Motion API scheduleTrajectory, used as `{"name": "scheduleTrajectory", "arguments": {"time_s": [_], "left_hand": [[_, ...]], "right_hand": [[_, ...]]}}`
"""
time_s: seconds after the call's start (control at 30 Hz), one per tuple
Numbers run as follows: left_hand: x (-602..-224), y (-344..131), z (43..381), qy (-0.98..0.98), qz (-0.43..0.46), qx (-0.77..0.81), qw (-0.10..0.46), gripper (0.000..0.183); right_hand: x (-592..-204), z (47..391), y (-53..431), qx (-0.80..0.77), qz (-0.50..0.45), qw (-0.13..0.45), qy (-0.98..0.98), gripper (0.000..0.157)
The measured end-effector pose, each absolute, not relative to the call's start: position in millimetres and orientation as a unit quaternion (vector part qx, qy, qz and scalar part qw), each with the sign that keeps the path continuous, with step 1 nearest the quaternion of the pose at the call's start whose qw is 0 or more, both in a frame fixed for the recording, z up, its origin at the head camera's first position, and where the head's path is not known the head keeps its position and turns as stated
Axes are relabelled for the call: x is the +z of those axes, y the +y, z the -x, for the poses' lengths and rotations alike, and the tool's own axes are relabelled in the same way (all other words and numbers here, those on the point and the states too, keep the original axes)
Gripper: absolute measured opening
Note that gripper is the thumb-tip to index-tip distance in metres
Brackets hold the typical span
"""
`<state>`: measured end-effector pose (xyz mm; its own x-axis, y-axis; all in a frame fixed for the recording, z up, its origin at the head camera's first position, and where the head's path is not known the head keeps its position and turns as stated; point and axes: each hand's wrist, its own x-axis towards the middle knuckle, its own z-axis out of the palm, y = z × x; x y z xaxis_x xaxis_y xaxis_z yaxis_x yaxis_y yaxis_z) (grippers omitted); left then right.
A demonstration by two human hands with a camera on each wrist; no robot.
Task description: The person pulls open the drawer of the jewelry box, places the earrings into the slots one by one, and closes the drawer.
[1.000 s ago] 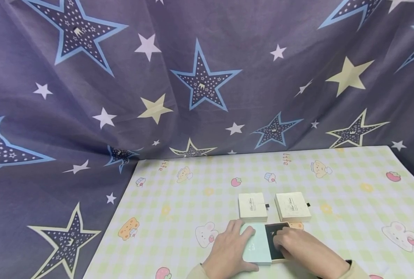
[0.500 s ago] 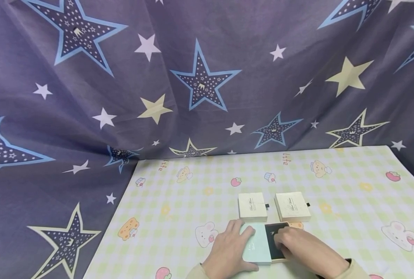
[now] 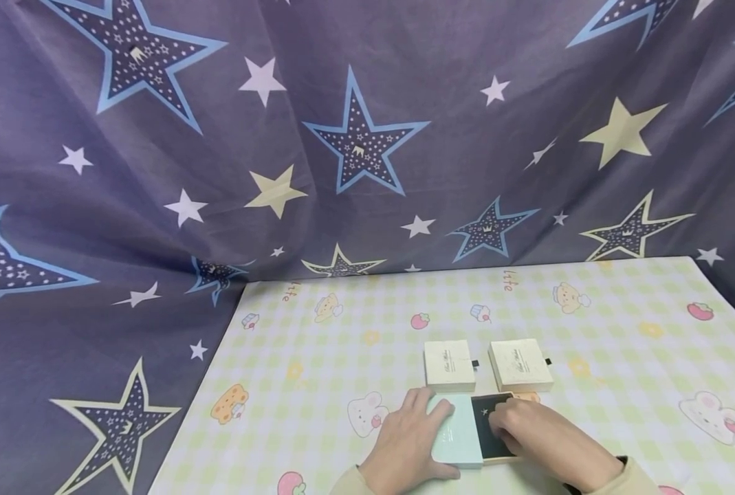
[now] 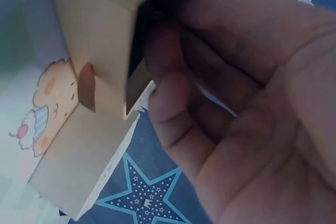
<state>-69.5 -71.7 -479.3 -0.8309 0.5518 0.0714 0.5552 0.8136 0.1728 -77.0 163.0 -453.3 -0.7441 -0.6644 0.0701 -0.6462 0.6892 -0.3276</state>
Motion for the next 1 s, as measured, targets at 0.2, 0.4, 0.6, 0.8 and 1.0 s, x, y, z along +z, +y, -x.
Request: {"name": "scheduleTrajectory", "arguments": {"time_s": [0.2, 0.4, 0.6, 0.8, 1.0], "left_hand": [[-479.8, -72.0, 68.8, -0.953, 0.287, -0.099, 0.006, 0.082], [-480.1, -71.8, 68.6, -0.953, 0.288, -0.093, 0.007, 0.082], [-479.4, -71.5, 68.8, -0.953, 0.29, -0.089, 0.01, 0.082], [-479.3, -71.5, 68.8, -0.953, 0.289, -0.092, 0.014, 0.082], [-479.4, -71.4, 69.2, -0.953, 0.288, -0.091, 0.01, 0.082]], "right_hand": [[-453.6, 75.6, 163.8, -0.17, 0.36, 0.032, 0.917, 0.034], [-455.5, 77.8, 163.3, -0.182, 0.354, 0.058, 0.916, 0.025], [-458.5, 81.1, 167.3, -0.215, 0.341, 0.055, 0.913, 0.024], [-459.5, 80.8, 170.8, -0.206, 0.338, 0.017, 0.918, 0.024], [-458.5, 78.5, 172.9, -0.212, 0.302, 0.008, 0.929, 0.019]]}}
